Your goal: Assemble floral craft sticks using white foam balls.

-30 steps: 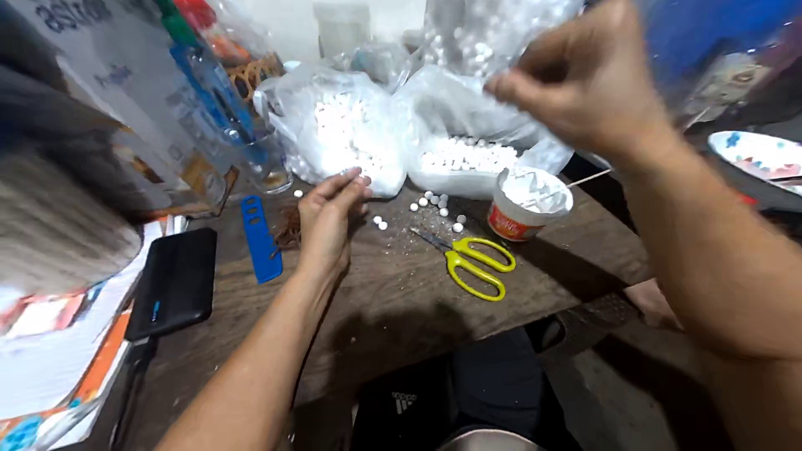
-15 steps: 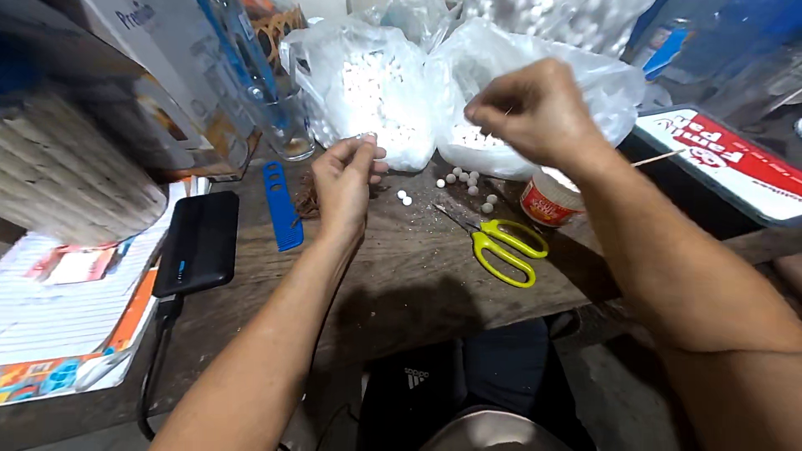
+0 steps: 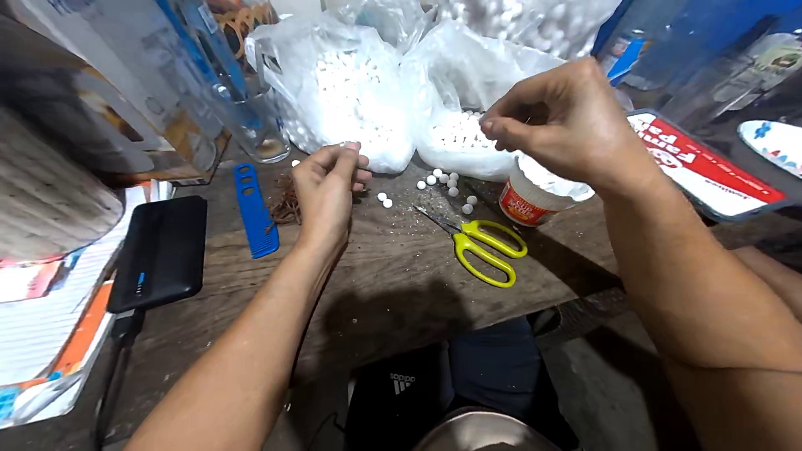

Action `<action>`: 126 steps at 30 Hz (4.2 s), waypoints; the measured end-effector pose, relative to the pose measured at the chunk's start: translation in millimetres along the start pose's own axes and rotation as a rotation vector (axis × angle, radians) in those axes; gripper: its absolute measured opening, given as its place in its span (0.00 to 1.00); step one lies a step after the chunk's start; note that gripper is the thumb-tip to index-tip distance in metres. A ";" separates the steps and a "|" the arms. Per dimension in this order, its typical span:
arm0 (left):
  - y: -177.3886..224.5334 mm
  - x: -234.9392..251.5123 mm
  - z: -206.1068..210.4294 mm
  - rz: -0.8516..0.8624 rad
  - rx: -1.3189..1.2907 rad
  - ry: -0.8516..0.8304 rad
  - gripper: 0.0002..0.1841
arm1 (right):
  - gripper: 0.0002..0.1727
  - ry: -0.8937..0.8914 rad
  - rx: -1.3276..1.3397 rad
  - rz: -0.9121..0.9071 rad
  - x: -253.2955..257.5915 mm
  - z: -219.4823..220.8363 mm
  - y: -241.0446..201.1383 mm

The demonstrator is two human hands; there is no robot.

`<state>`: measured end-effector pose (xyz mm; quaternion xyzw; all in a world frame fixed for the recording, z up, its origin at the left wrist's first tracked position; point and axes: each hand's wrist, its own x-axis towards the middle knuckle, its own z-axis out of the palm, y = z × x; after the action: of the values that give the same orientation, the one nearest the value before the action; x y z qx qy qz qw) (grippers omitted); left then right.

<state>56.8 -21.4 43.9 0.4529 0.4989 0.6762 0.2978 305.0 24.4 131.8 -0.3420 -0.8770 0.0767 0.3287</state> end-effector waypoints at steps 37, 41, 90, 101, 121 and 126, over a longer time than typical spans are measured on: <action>35.8 25.4 -39.1 -0.064 0.004 0.025 0.12 | 0.07 -0.151 1.018 0.412 68.9 122.9 -43.0; 34.8 28.7 -45.8 -0.253 -0.140 -0.187 0.15 | 0.08 -0.151 1.075 0.426 67.5 124.3 -40.1; 9.5 3.3 -13.3 0.406 0.049 0.016 0.09 | 0.05 0.084 0.920 0.249 46.0 107.5 -37.4; 5.9 -8.8 -11.3 0.422 0.071 -0.027 0.05 | 0.11 0.040 0.366 0.014 -8.0 74.3 -34.7; -0.1 -33.4 2.2 0.498 0.316 -0.282 0.05 | 0.24 0.246 0.664 0.213 -108.9 72.0 -6.5; -0.5 -36.1 6.5 0.504 0.334 -0.291 0.05 | 0.35 0.114 0.806 0.239 -106.4 80.2 -6.8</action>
<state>77.6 -49.5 32.6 0.6964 0.4274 0.5657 0.1110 309.3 -42.7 16.6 -0.2893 -0.7114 0.4320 0.4729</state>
